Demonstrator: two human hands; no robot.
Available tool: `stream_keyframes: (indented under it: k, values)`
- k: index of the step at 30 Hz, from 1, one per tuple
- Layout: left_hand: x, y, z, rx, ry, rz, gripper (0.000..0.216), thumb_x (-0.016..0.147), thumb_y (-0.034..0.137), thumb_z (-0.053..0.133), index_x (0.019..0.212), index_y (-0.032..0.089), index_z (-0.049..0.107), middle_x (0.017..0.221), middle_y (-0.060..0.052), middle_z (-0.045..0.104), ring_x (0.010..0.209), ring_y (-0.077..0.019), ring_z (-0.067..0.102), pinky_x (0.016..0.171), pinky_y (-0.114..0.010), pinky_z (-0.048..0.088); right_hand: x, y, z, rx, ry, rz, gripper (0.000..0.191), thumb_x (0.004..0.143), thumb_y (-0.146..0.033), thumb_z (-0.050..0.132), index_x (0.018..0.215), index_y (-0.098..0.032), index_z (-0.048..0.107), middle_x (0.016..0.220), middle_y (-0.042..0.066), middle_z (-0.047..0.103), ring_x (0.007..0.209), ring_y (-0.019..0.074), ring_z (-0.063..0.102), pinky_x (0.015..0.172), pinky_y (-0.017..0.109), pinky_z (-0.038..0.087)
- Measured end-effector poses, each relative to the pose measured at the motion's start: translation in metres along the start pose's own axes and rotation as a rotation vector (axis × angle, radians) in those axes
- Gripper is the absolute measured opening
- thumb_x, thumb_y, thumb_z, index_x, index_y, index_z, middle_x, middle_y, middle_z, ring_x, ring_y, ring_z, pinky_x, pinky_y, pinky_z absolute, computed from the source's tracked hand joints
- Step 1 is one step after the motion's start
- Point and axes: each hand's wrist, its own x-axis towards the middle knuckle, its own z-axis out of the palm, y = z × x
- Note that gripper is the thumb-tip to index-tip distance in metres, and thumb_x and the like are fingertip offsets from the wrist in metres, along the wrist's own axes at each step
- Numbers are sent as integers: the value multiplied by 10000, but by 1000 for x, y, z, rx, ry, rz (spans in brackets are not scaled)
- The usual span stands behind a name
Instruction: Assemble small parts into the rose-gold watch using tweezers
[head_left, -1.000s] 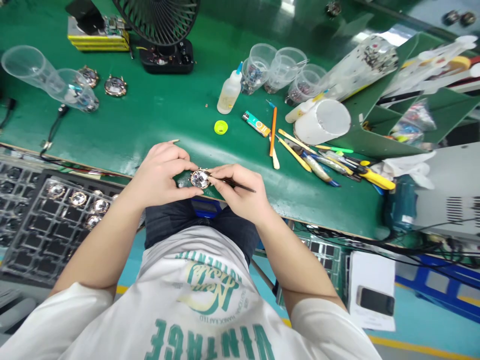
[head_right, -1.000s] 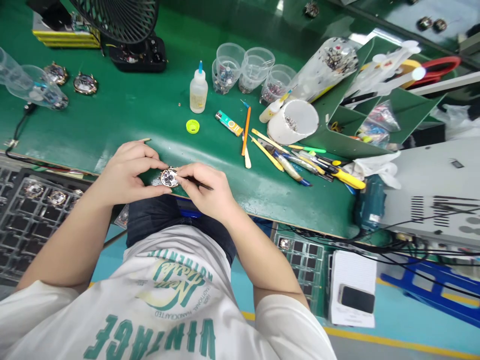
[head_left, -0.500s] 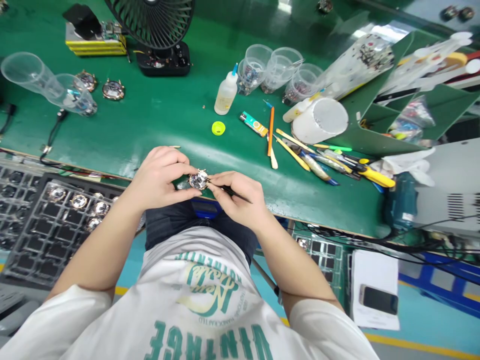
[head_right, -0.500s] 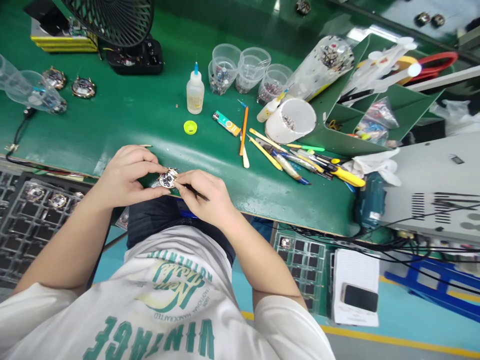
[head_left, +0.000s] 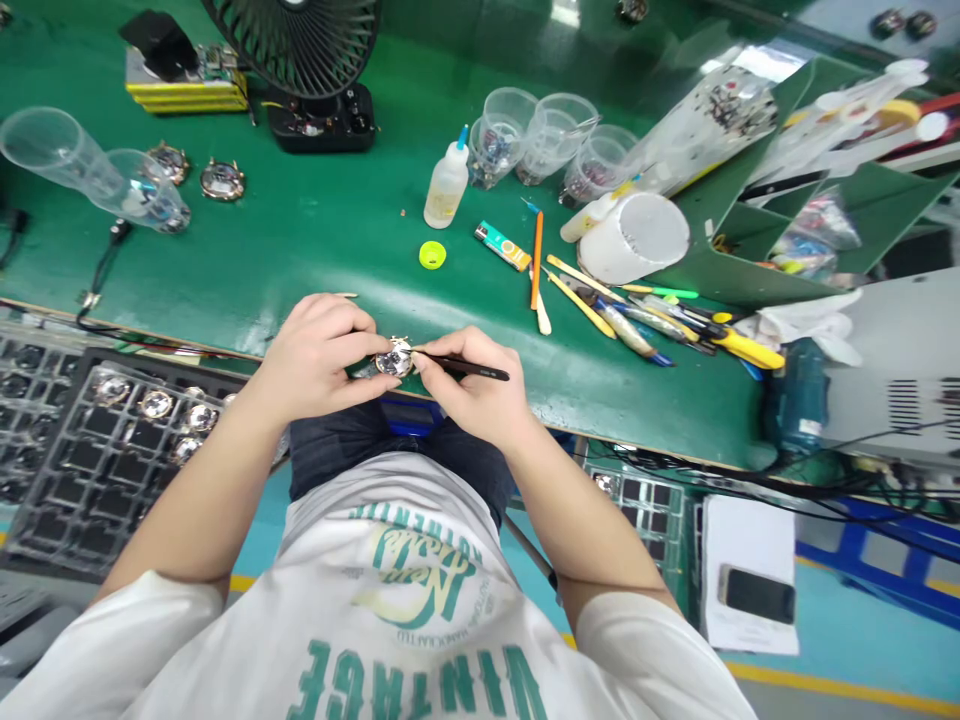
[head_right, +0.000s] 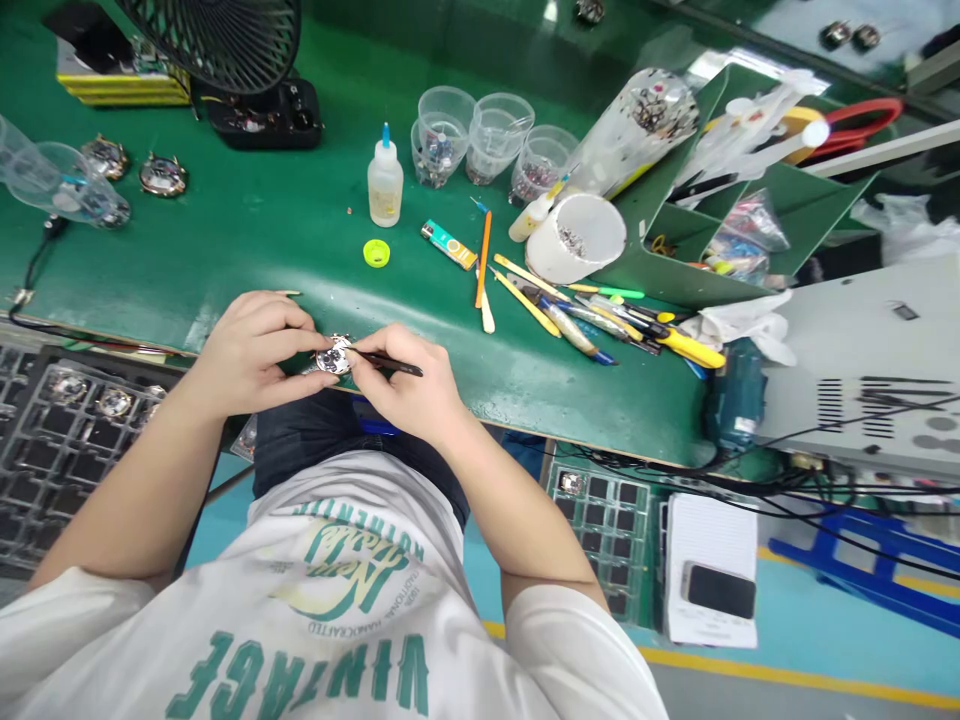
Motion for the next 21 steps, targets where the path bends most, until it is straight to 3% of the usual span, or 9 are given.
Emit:
stream_keyframes:
  k: [15,21]
  values:
    - [-1,1,1,24,10,11,274,975,481,754,1074,227,784,964,-57,743,962,-251,695,1002,-473,548,-6,4,5,33,46,-7,29,984,-241,769,1006,-229,755,928,24,829,796,162,795,724,273,667]
    - [-1,1,0,8,4,-7,280,969,493,761,1075,235,782,971,-55,742,982,-249,695,999,-461,536,-5,6,2,36,30,-122,67,998,-161,755,1003,-228,751,972,34,841,872,170,821,790,284,679]
